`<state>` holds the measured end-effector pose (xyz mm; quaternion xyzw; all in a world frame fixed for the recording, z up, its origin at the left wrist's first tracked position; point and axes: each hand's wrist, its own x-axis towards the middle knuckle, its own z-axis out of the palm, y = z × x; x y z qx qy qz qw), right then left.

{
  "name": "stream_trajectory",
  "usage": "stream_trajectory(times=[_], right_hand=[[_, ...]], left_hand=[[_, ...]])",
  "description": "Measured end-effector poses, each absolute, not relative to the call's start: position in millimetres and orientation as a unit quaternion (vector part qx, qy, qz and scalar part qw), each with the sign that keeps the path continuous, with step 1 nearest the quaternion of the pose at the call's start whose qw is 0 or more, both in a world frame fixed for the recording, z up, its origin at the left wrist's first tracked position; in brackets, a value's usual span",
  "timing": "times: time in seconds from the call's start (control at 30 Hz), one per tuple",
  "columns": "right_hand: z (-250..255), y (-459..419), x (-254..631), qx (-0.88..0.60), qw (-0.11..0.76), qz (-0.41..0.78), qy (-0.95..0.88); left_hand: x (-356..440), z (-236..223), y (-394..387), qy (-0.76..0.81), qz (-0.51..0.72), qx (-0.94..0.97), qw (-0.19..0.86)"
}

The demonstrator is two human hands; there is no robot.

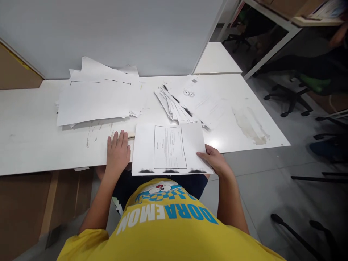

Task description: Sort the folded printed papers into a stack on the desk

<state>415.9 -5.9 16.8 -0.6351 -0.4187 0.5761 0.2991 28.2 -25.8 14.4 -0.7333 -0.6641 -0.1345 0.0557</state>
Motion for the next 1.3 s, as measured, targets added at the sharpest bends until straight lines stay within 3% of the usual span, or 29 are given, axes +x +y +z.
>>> stream_trajectory(times=[0.57,0.87,1.3], right_hand=[[17,-15,422,-0.58,0.353,0.568,-0.465],[13,7,405,-0.577,0.313,0.597,-0.462],[8,3,410,-0.561,0.366,0.548,-0.501]], left_hand=[[3,17,10,-0.634,-0.164,-0.756,0.025],[4,17,9,-0.614,-0.142,-0.776,0.032],[1,44,19,-0.638,-0.078,-0.757,-0.122]])
